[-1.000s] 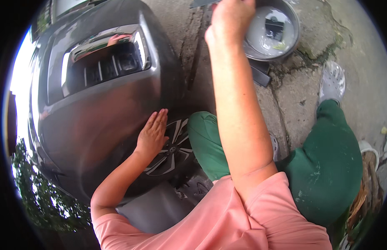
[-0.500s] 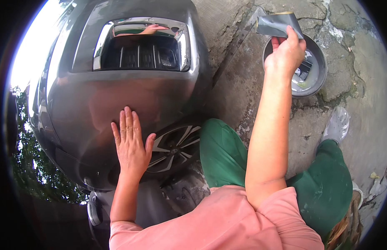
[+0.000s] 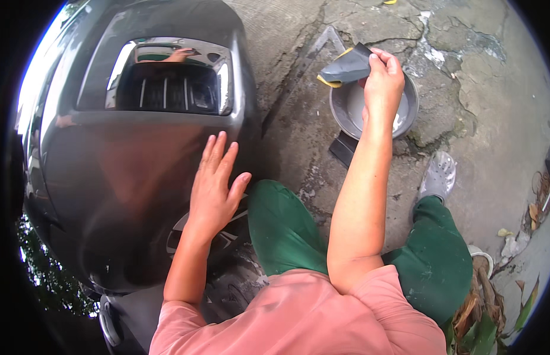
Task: The person wets sandpaper in a bucket of water, wraps it around a sanding block, and wet-sands the corner of a car bumper, repeatedly dipping the sandpaper into the water and feeling the bumper surface by hand.
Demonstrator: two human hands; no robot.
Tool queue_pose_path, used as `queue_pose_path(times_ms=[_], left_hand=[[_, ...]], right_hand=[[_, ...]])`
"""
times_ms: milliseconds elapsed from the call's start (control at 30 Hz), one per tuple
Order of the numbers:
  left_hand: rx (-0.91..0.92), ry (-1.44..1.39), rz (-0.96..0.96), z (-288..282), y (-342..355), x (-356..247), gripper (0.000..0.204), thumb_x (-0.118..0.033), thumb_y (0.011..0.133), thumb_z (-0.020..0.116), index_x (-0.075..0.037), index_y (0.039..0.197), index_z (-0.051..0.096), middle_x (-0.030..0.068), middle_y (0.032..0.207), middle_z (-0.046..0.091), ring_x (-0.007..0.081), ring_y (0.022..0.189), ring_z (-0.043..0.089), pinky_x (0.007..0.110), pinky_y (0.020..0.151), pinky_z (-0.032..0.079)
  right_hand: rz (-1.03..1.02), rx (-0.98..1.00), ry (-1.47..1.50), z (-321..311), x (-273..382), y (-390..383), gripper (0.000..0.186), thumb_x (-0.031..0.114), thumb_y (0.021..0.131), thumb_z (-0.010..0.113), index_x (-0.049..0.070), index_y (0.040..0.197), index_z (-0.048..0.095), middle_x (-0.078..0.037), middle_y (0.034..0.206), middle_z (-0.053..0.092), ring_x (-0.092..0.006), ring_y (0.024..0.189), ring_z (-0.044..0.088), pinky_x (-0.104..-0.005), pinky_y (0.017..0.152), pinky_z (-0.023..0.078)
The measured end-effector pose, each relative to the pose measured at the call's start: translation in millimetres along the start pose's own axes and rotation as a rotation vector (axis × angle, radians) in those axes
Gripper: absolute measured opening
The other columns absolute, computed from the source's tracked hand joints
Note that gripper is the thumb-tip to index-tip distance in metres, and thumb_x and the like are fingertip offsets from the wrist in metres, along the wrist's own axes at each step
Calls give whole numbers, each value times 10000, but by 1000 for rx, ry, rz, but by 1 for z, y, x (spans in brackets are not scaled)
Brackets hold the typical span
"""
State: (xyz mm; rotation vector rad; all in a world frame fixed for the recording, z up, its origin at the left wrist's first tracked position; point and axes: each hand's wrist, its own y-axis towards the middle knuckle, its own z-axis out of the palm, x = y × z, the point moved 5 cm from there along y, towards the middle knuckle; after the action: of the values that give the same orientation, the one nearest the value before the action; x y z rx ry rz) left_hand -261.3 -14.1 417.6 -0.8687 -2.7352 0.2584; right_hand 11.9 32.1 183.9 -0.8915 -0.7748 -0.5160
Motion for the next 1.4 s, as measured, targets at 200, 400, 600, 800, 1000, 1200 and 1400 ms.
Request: queue_pose_path(times_ms=[200, 400, 600, 800, 1000, 1200, 1400], left_hand=[[317, -384, -54, 177, 49, -48, 496, -308, 998, 654, 7, 1379, 610, 235, 1435, 582, 408, 1371, 515, 472, 1146, 427], [484, -623, -428, 372, 90, -75, 617, -336, 926, 725, 10, 1410, 561, 260, 1447, 548, 415, 1336, 539, 487, 1122, 455], [375, -801, -1135, 448, 106, -74, 1032, -372, 879, 795, -52, 1639, 174, 274, 1651, 286, 472, 1464, 394, 512, 1208, 372], [334, -892, -1310, 420, 110, -95, 1161, -257, 796, 888, 5, 1630, 124, 312, 1606, 309, 474, 1433, 433, 489, 1201, 382], [-280, -1144, -1074, 381, 73, -39, 754, -116, 811, 851, 77, 1392, 410, 207, 1297, 556, 264, 1154, 588, 373, 1017, 476], [-561, -1072, -388, 177, 80, -46, 375, -92, 833, 849, -21, 1142, 650, 54, 1054, 649, 186, 968, 598, 350, 882, 490], [269, -972, -35, 156, 221, -121, 493, -267, 905, 738, 39, 1276, 632, 216, 1237, 706, 323, 1169, 676, 397, 975, 511]], right_hand=[[-57, -46, -245, -59, 9, 20, 240, 80, 972, 626, 48, 1202, 688, -48, 935, 652, -108, 766, 600, -290, 660, 513], [-64, -113, -225, -95, -4, 22, 267, 67, 973, 631, 53, 1238, 663, -35, 935, 637, -96, 781, 602, -252, 690, 500], [-12, 117, -637, -84, -29, 13, 453, 204, 983, 660, 42, 1404, 619, -112, 1253, 682, -172, 1177, 601, -323, 987, 455], [-34, 34, -439, -97, -32, 18, 414, 172, 980, 647, -19, 1348, 630, -124, 1271, 691, -170, 1175, 631, -304, 971, 481], [-34, -110, -116, -88, -8, 20, 305, 149, 1005, 631, 0, 1271, 638, -137, 1237, 701, -211, 1117, 673, -357, 923, 534], [-132, -170, 161, -101, 25, 19, 266, 163, 1022, 626, -7, 1227, 636, -130, 1168, 719, -201, 1033, 694, -337, 866, 553], [-134, -231, 186, -119, 32, 21, 253, 167, 1023, 627, -1, 1213, 641, -135, 1156, 722, -206, 1034, 694, -336, 860, 548]])
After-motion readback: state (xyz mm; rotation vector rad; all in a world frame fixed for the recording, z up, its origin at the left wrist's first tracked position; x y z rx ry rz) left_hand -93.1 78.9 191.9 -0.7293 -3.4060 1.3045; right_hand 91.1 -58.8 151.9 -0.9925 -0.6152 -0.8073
